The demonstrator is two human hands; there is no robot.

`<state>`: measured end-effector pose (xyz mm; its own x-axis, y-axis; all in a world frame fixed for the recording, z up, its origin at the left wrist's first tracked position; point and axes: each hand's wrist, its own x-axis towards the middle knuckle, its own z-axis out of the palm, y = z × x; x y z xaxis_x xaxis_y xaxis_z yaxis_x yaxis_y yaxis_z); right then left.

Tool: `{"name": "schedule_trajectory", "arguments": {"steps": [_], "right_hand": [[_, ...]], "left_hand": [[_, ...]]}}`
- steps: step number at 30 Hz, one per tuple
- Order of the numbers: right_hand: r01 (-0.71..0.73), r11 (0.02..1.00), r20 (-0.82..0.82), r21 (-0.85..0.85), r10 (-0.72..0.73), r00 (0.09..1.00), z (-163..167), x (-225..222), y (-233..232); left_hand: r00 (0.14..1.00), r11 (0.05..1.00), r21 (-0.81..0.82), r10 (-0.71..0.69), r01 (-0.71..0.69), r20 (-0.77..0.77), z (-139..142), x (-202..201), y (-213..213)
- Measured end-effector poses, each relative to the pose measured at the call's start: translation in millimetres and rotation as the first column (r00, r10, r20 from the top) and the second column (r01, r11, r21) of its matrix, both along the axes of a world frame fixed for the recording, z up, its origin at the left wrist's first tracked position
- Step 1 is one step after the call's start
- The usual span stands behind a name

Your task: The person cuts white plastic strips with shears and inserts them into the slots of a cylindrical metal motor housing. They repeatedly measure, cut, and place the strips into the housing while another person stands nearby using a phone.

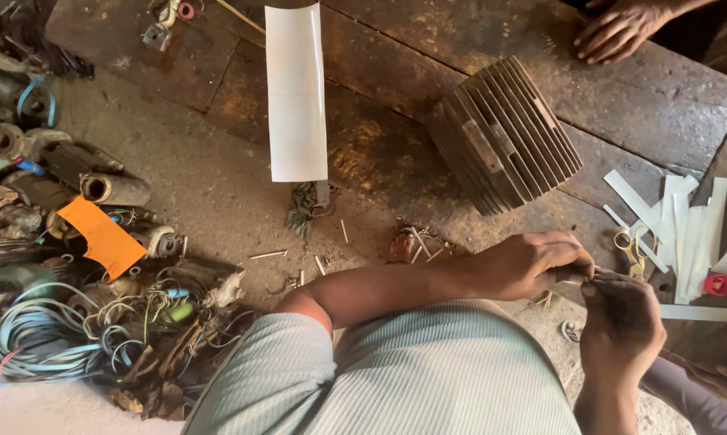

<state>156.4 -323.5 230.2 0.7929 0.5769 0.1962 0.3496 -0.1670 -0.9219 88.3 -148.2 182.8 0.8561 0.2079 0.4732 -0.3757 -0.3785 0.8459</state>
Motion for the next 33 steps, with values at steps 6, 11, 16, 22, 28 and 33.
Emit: {"name": "schedule_trajectory", "arguments": {"steps": [6,11,16,22,28,33], "right_hand": [[0.013,0.985,0.057,-0.171,-0.003,0.998,-6,7,-7],[0.057,0.920,0.103,-0.388,-0.018,0.995,-4,21,-26],[0.213,0.977,-0.183,-0.024,-0.214,0.960,-8,20,-41],[0.214,0.943,0.285,-0.255,-0.138,0.949,11,-5,-23],[0.166,0.951,0.182,-0.262,-0.120,0.976,39,-12,-10],[0.226,0.932,0.286,-0.285,-0.142,0.948,37,-11,-6]], "left_hand": [[0.959,0.992,0.038,-0.107,0.121,-0.263,-1,2,-5],[0.963,0.955,-0.297,-0.090,0.012,-0.253,3,-8,14],[0.917,0.949,0.245,-0.092,0.199,-0.387,15,-13,15],[0.995,0.994,-0.082,-0.078,0.073,-0.064,28,5,-11],[0.997,0.994,-0.108,-0.023,0.016,-0.068,30,6,-15],[0.998,0.987,-0.161,-0.013,0.003,-0.062,28,6,-23]]}}
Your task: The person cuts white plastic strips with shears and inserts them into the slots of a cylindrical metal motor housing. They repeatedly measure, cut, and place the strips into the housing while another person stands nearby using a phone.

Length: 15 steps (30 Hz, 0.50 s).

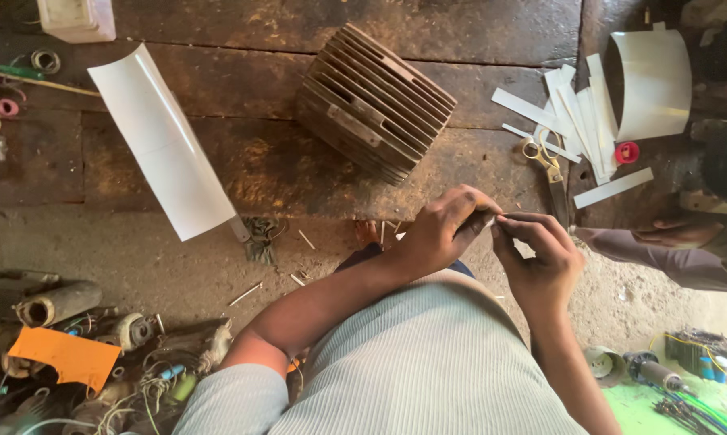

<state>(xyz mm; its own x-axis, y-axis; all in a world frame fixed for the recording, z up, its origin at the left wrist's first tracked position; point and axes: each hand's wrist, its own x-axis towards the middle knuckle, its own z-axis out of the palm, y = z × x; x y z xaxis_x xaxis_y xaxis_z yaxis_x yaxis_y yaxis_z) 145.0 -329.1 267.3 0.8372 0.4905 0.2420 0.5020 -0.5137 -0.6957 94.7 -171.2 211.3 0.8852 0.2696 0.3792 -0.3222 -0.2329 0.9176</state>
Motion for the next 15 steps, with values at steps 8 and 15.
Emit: {"name": "schedule_trajectory", "arguments": {"steps": [8,15], "right_hand": [[-0.046,0.998,0.109,-0.030,0.049,0.993,-5,5,2],[-0.039,0.998,0.092,0.045,0.035,0.995,-17,11,-9]], "left_hand": [[1.000,0.999,0.029,-0.013,0.013,-0.010,-1,7,2],[0.994,0.996,-0.076,-0.060,0.053,-0.089,1,12,-5]]}}
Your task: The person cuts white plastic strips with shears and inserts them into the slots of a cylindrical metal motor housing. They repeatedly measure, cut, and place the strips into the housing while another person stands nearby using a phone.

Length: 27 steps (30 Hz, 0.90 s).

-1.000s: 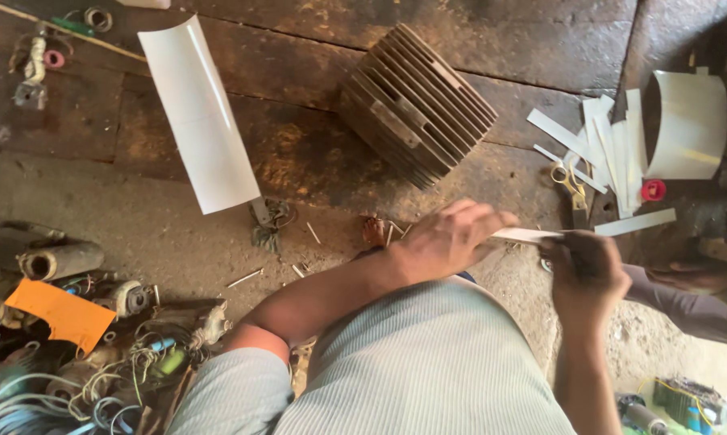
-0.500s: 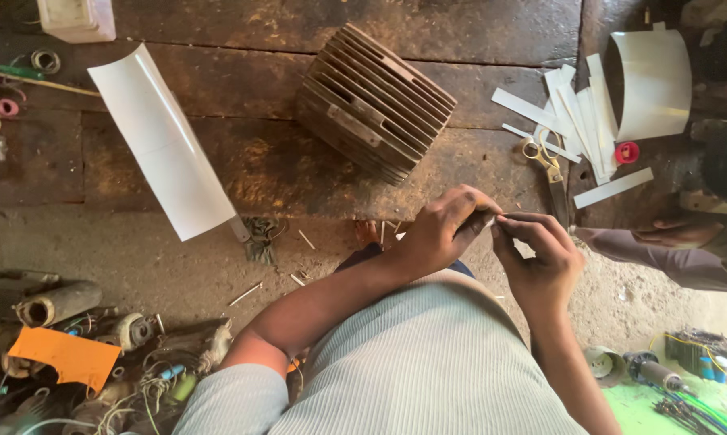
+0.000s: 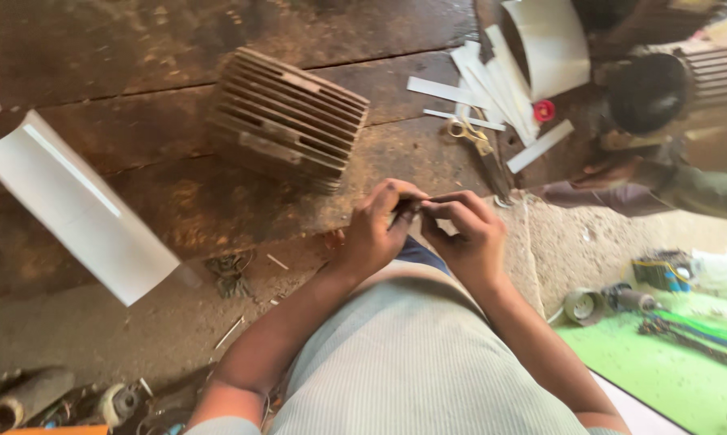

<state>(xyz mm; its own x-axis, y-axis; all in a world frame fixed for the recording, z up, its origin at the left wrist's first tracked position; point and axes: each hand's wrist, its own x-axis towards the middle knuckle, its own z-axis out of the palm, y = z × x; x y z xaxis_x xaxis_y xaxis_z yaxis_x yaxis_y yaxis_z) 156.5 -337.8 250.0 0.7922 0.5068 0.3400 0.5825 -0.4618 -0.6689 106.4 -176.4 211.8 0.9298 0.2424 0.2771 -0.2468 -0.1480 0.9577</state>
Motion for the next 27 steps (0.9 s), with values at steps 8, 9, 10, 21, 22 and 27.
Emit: {"name": "schedule_trajectory", "arguments": {"steps": [8,9,10,21,22,27], "right_hand": [[0.119,0.986,-0.262,0.113,-0.086,0.961,-31,10,-13],[0.150,0.966,-0.407,0.211,-0.052,0.912,-36,11,-13],[0.195,0.933,-0.538,0.302,-0.002,0.843,-39,12,-13],[0.109,0.991,-0.307,0.083,-0.078,0.949,-45,8,-38],[0.128,0.987,-0.411,0.095,-0.079,0.908,-47,10,-41],[0.213,0.885,-0.729,0.413,0.181,0.660,-62,24,-52]], "left_hand": [[0.985,0.987,-0.127,-0.118,0.103,-0.123,-17,8,-12],[0.985,0.985,-0.155,-0.100,0.078,-0.138,-19,11,-14],[0.985,0.982,-0.183,-0.081,0.053,-0.153,-21,12,-16],[0.947,0.984,-0.081,-0.173,0.157,-0.269,-19,17,-9],[0.945,0.986,-0.066,-0.166,0.153,-0.281,-21,19,-11],[0.973,0.982,0.029,-0.182,0.188,-0.140,-37,34,-21]]}}
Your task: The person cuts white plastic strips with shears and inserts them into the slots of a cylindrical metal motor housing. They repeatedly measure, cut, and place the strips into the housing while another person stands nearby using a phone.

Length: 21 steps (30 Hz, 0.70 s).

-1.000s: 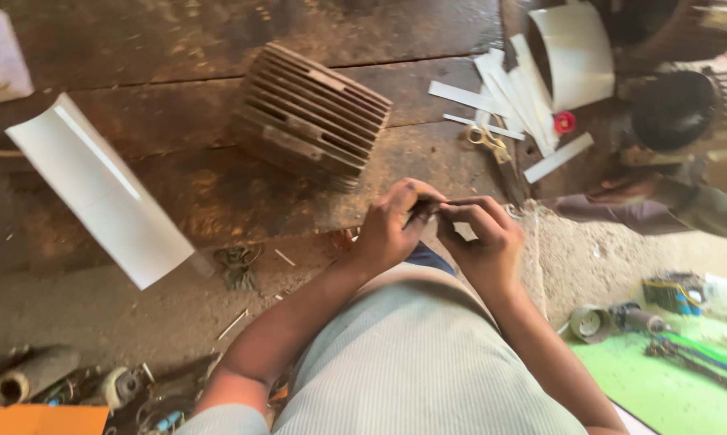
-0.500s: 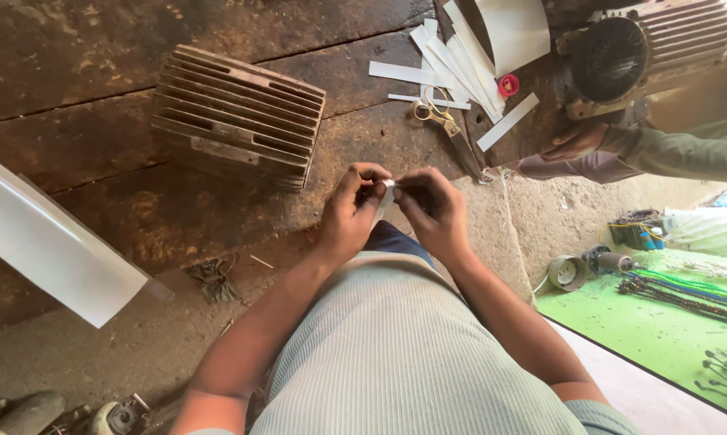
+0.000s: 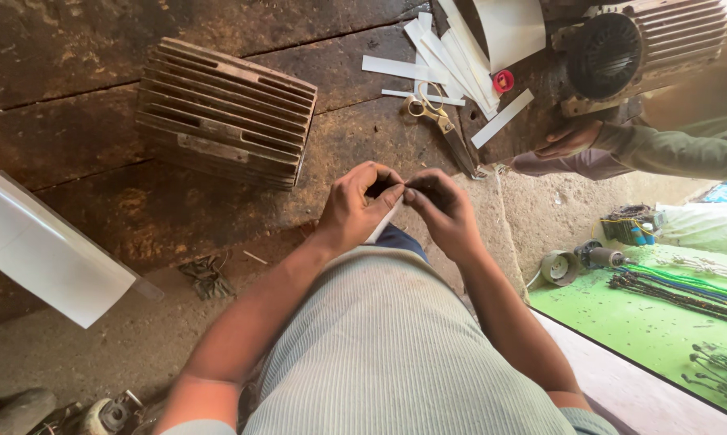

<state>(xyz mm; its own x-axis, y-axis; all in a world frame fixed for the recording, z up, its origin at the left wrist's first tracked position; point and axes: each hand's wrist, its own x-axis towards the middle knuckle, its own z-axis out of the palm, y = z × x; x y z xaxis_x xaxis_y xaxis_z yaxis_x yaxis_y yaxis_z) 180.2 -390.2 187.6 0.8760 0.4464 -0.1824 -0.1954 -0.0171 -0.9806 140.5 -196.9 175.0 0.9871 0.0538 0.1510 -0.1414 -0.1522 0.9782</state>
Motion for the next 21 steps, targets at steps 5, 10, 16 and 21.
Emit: {"name": "schedule_trajectory", "arguments": {"steps": [5,10,16,21], "right_hand": [[0.036,0.990,0.056,0.133,-0.044,0.997,-21,29,-5],[0.010,0.935,0.270,-0.356,0.092,0.958,-53,91,1],[0.313,0.576,0.655,-0.755,0.680,0.329,-108,104,32],[0.098,0.266,0.263,-0.959,0.701,0.663,-98,83,3]], "left_hand": [[0.986,0.987,0.153,-0.080,0.057,0.147,-24,46,-2],[0.968,0.942,0.297,0.086,-0.156,0.234,-41,102,11],[0.879,0.824,0.399,0.227,-0.403,0.420,-53,122,13],[0.901,0.777,0.514,0.154,-0.364,0.406,-88,113,6]]}}
